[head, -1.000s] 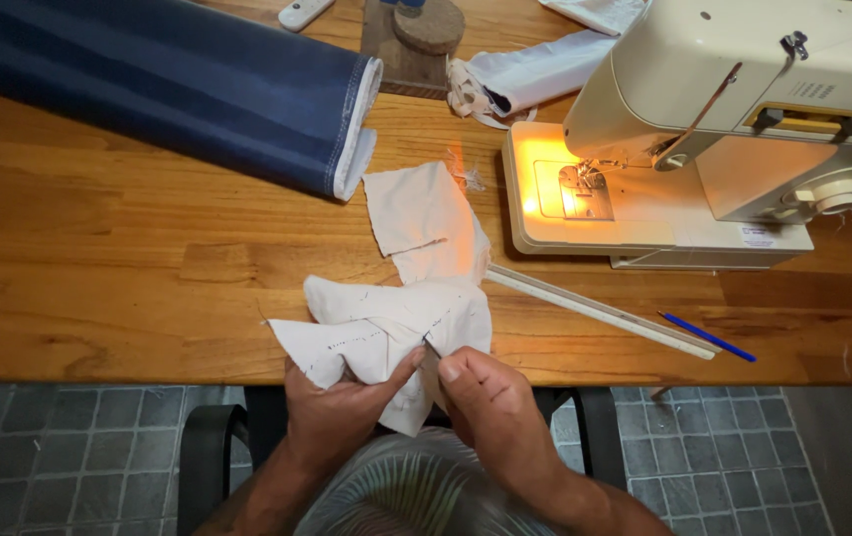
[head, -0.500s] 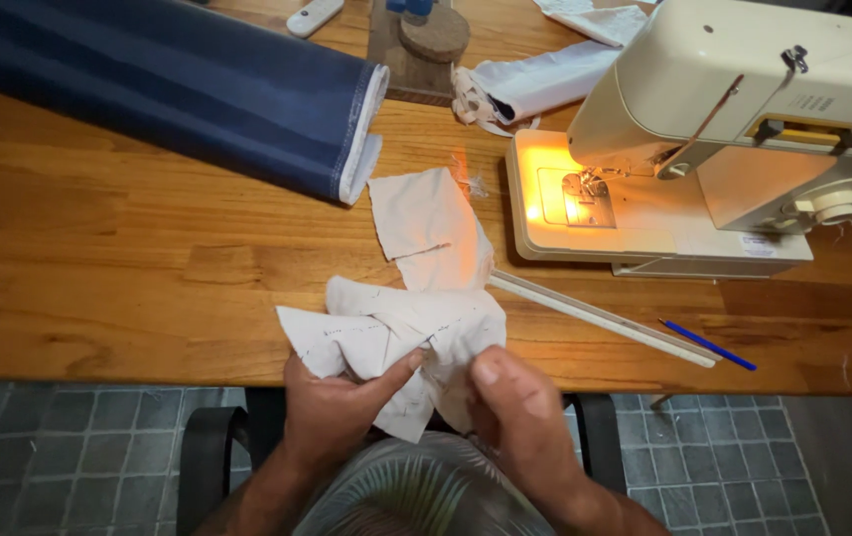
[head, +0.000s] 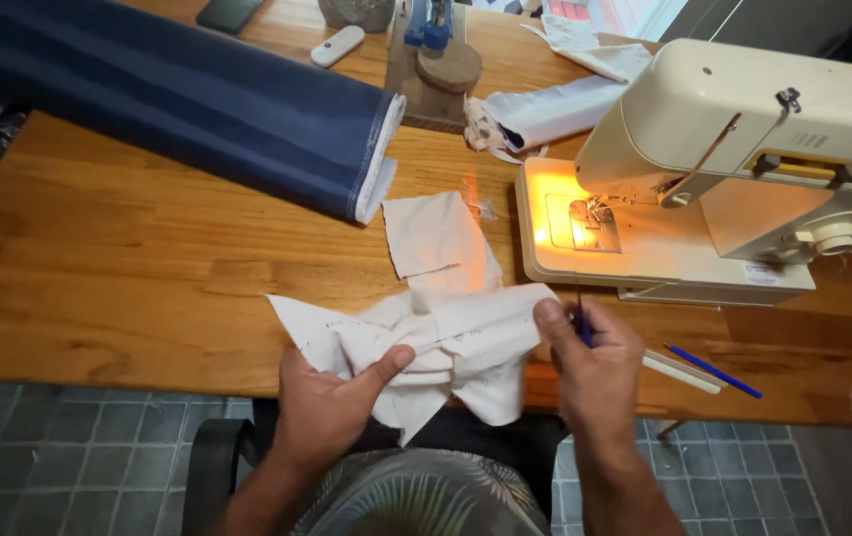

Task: Trimming excess threads from a sewn fabric piece using thread snips

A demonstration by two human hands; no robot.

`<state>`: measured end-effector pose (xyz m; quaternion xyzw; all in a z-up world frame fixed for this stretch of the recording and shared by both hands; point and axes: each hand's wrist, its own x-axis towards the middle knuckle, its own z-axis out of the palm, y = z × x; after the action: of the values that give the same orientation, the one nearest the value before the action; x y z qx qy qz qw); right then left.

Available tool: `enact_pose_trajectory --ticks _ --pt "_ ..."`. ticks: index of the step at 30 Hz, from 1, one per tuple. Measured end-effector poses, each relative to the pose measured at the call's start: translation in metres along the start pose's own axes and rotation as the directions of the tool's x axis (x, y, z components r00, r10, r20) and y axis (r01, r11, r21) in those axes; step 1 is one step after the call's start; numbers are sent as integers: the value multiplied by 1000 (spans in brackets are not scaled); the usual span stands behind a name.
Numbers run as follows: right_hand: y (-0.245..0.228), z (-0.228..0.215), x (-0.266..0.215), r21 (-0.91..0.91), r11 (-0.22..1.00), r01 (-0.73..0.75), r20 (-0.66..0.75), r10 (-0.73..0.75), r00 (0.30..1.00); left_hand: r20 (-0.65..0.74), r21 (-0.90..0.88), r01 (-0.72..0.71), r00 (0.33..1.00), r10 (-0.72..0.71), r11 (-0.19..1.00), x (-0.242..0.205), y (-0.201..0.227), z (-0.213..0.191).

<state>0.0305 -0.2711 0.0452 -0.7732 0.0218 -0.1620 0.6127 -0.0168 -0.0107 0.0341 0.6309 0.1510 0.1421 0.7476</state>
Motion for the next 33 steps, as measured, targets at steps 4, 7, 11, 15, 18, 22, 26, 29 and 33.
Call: enact_pose_trajectory --ticks 4,7,11,15,18,22,26,29,33 --pt "-4 -2 -1 -33 996 82 -13 -82 997 8 68 42 999 -42 997 -2 7 -1" --pt "-3 4 0 79 993 82 -51 -78 996 26 93 158 987 -161 983 9 11 -4" --pt "6 9 4 219 973 75 -9 -75 997 221 -295 279 951 -218 914 22 -11 -5" --pt "14 17 12 246 965 94 45 -108 993 425 -481 528 839 -341 700 34 -45 2" --pt "8 24 11 294 956 11 136 -54 989 518 -469 735 678 -521 490 29 -32 16" --pt "20 22 18 384 923 12 187 -91 978 503 -370 724 683 -529 583 29 -33 19" --pt "35 23 36 249 962 111 132 -147 980 406 -449 409 885 -227 794 36 -48 14" --pt "50 26 32 99 991 89 121 -101 988 370 -485 328 917 -150 810 28 -60 13" --pt "44 35 29 -155 985 74 143 -52 988 95 -406 203 979 -180 891 27 -29 26"
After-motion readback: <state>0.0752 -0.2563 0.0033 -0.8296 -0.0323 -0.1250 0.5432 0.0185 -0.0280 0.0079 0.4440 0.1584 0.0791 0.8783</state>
